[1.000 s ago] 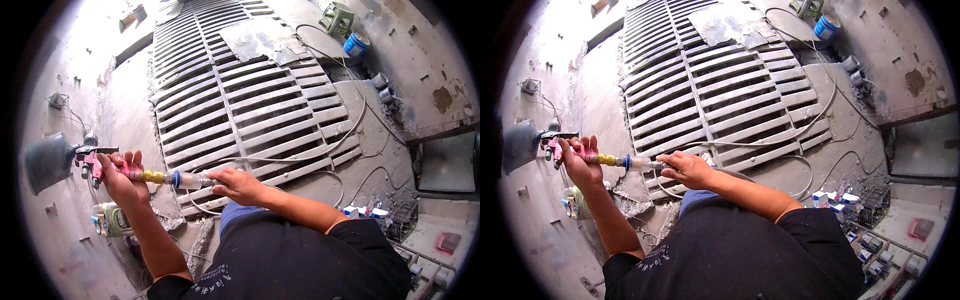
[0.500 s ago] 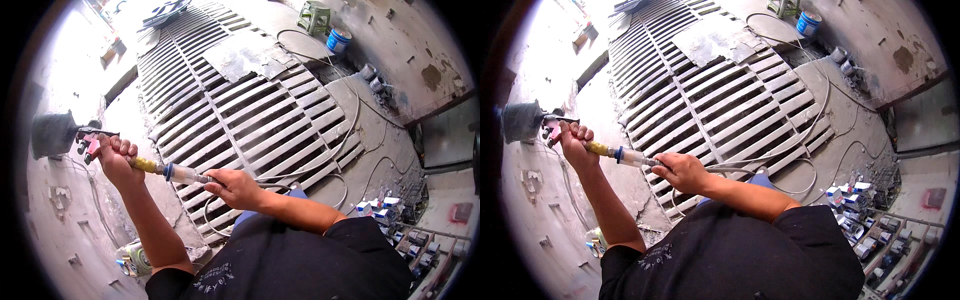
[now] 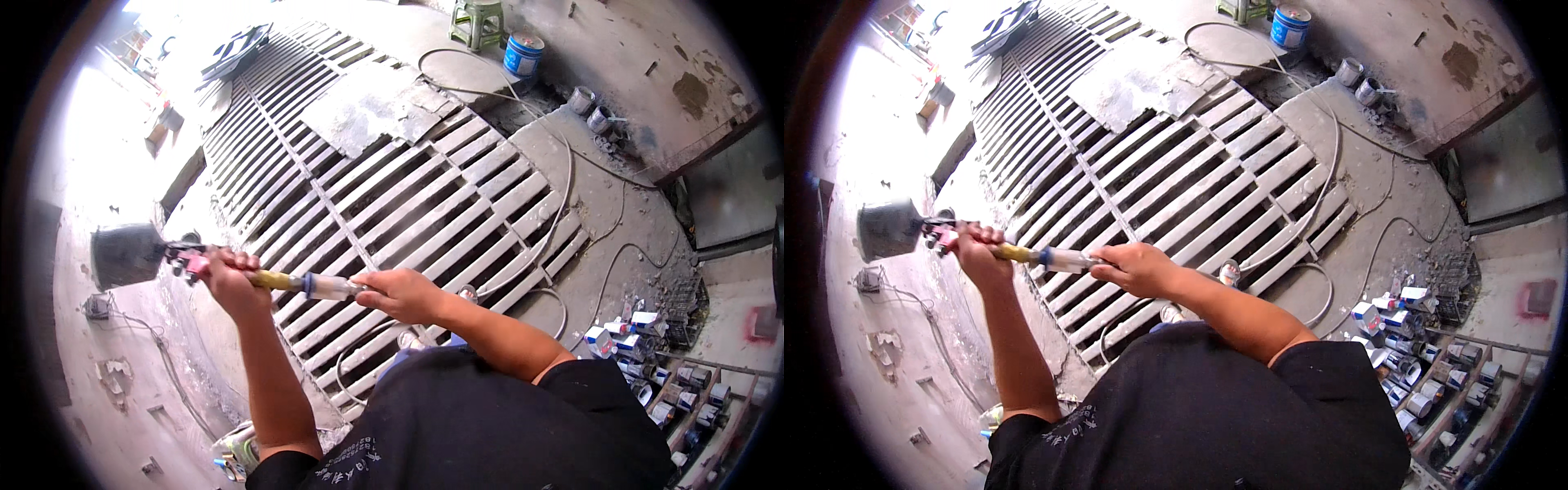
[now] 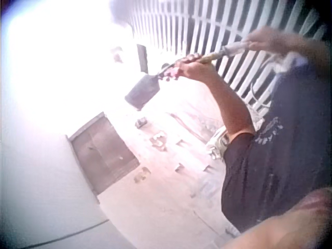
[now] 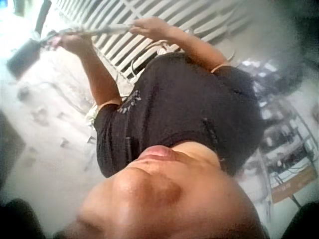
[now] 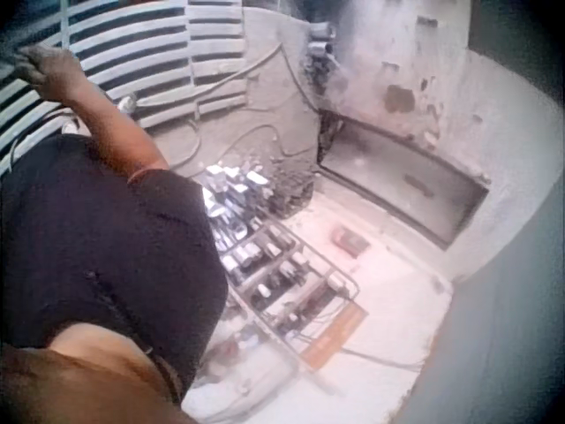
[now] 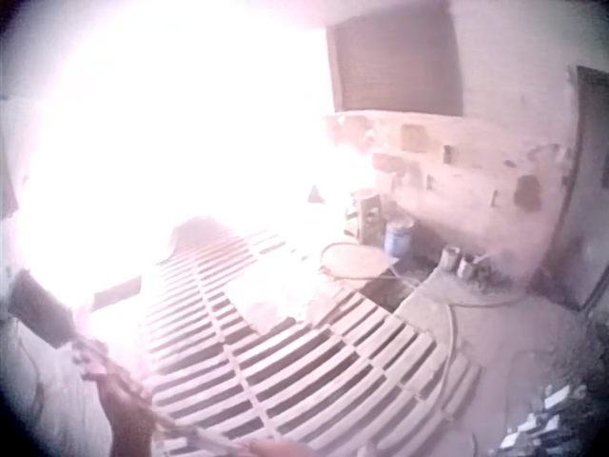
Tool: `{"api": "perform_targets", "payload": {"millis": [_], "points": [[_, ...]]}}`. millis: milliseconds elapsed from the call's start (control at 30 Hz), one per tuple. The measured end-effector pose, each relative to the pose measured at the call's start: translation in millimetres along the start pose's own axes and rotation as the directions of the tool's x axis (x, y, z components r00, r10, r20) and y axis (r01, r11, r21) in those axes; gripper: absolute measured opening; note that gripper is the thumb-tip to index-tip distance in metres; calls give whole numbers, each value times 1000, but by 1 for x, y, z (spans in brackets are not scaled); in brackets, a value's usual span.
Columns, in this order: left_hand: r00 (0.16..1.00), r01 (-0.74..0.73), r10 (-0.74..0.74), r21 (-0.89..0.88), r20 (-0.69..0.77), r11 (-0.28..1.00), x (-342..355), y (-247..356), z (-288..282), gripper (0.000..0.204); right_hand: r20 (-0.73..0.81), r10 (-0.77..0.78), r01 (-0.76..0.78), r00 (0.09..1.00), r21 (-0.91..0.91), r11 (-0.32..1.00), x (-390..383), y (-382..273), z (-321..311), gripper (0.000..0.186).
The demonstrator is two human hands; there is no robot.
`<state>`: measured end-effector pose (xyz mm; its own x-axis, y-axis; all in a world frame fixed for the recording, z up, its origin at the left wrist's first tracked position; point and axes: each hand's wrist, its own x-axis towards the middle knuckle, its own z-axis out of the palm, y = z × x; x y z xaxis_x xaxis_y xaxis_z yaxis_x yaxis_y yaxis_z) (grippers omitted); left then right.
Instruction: The person prepares a spray gun by attaching a hose and pouring paint into the cup. They then spray paint a detached car door resting on a slatted platform in a cluttered workshop.
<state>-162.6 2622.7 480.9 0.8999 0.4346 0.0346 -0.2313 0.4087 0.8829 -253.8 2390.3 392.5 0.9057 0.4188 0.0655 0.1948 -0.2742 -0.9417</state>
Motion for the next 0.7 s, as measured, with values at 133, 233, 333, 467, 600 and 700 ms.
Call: {"api": "perform_targets", "payload": {"millis": [133,233,333,467,600,700], "points": [[997,-57,30,470,65,881,-31,-91,22,43,-79,-39,13,996,-304,953,-27,65,-32,68],[987,115,-143,300,74,947,-67,-162,35,25,-127,-96,75,987,-158,984,-19,68,-43,82],[961,-61,-119,614,249,787,-105,-213,48,23,-126,-263,248,957,-122,961,-6,92,-52,82],[913,-225,-77,652,400,724,-134,-245,87,24,-164,-243,175,956,-344,923,-1,147,-65,80],[737,-254,-310,671,601,696,-135,-229,96,44,-313,-2,27,950,73,997,4,149,-80,64],[618,-364,-318,620,719,695,-138,-220,96,82,-361,-83,40,929,-125,991,-3,207,-99,65]]}}
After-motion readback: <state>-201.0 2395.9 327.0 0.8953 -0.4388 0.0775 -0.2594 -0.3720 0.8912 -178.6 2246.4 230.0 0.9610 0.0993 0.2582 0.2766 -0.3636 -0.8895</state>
